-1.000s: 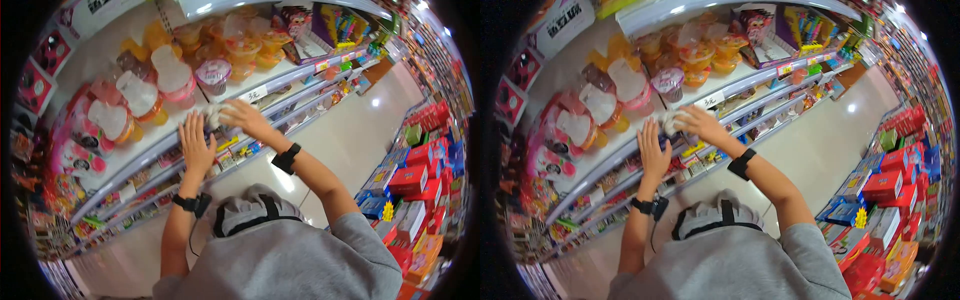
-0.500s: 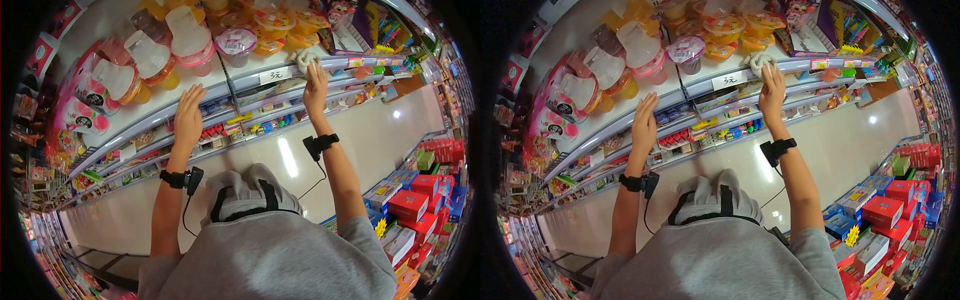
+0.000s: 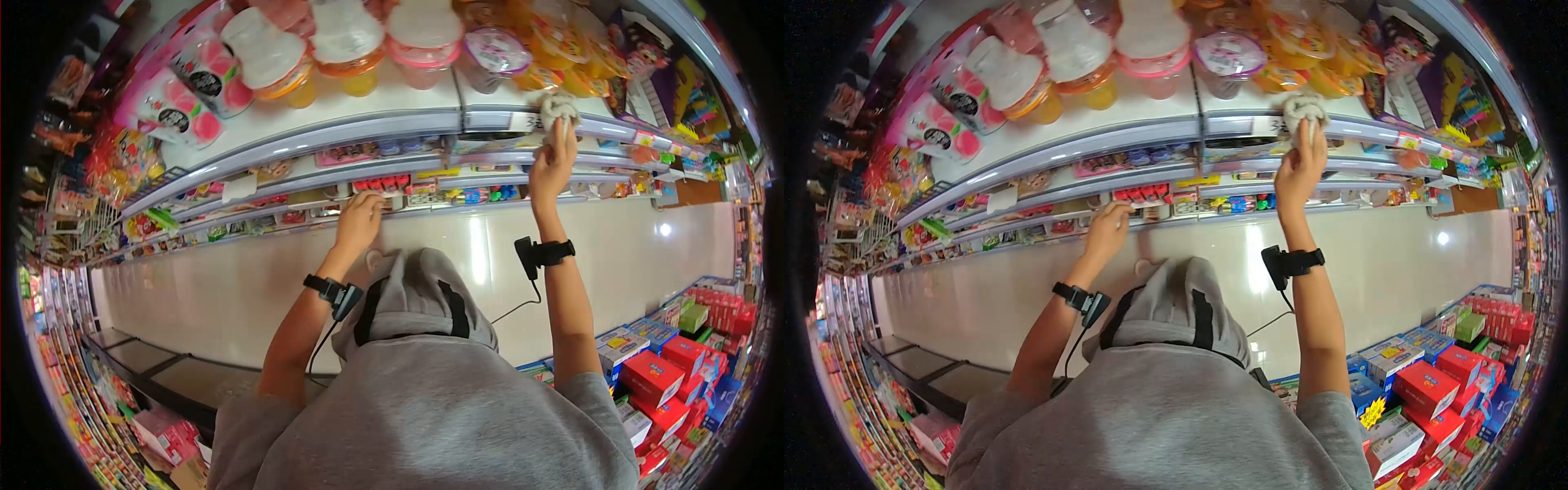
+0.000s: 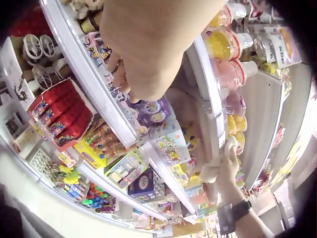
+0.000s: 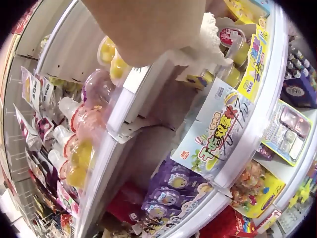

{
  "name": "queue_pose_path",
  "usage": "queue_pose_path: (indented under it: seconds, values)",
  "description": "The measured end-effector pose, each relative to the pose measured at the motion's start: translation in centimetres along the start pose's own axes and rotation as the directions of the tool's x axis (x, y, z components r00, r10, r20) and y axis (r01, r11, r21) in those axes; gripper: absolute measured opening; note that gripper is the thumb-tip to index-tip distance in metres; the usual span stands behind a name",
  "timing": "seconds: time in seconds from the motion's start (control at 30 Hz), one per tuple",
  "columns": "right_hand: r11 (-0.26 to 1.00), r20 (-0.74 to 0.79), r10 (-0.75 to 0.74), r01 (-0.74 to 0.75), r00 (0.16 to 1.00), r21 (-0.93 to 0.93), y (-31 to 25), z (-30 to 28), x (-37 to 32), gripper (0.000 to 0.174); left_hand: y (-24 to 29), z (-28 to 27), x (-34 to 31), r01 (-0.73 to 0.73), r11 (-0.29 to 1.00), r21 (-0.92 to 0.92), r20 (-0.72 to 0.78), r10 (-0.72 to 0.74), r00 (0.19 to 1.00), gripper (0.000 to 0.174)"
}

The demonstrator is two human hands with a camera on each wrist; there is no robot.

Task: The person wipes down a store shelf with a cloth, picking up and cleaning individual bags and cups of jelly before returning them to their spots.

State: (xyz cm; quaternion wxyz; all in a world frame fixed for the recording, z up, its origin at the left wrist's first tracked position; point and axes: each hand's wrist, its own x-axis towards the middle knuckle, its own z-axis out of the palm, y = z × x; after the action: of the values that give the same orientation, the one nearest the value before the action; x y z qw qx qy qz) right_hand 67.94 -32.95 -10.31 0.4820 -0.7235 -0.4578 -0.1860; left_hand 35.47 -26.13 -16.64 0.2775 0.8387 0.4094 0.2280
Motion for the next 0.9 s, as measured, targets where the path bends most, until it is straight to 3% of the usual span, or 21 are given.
queue_pose_path:
  seconds: [0.13,0.33,0.43,0.5,0.53,0.6,0.63,0.67,0.73,0.77,0.9]
  values:
    - [0.991,-0.006,-0.132,0.132,0.991,0.025,-3.1,-0.1,-1.1,0.054,-0.8,-1.9,-0.3,-0.014,1.000,0.019,0.026,0.013,1.000,0.013]
    - [0.923,0.192,-0.384,0.377,0.903,0.077,-8.7,3.8,-3.1,0.051,-4.6,-5.3,-0.4,0.091,0.996,0.005,-0.088,-0.090,0.992,0.016]
    - [0.917,0.221,-0.395,0.396,0.891,0.045,-10.6,6.1,-4.1,0.050,-6.8,-7.1,-1.0,0.200,0.979,-0.030,-0.135,-0.202,0.970,0.018]
    - [0.926,0.206,-0.370,0.378,0.906,-0.001,-11.4,7.1,-4.5,0.051,-8.2,-8.3,-1.3,0.232,0.973,-0.009,-0.296,-0.224,0.929,0.025]
    - [0.922,0.212,-0.381,0.388,0.900,0.008,-12.0,7.4,-4.7,0.051,-8.8,-8.8,-1.2,0.242,0.970,-0.014,-0.305,-0.235,0.923,0.025]
    - [0.909,0.257,-0.409,0.415,0.875,0.034,-13.2,7.8,-4.8,0.051,-9.9,-9.8,-1.0,0.385,0.922,-0.037,-0.360,-0.372,0.856,0.034]
    - [0.902,0.263,-0.429,0.427,0.864,0.068,-13.9,8.1,-4.8,0.052,-10.4,-10.5,-0.8,0.257,0.966,0.018,-0.420,-0.226,0.879,0.041]
    - [0.899,0.266,-0.436,0.432,0.860,0.074,-14.6,8.3,-4.8,0.052,-10.8,-10.9,-0.4,0.264,0.964,0.015,-0.426,-0.233,0.874,0.041]
    - [0.898,0.309,-0.438,0.427,0.844,0.107,-16.0,8.6,-4.7,0.053,-10.9,-11.8,0.7,0.256,0.941,0.220,-0.391,-0.156,0.907,0.044]
    - [0.896,0.314,-0.443,0.425,0.840,0.128,-16.8,8.6,-4.7,0.052,-10.8,-12.3,1.3,0.337,0.922,0.191,-0.309,-0.270,0.912,0.048]
    - [0.845,0.327,-0.534,0.475,0.780,0.247,-19.5,8.4,-6.2,0.050,-13.1,-12.6,2.9,0.276,0.924,0.265,-0.246,-0.212,0.946,0.049]
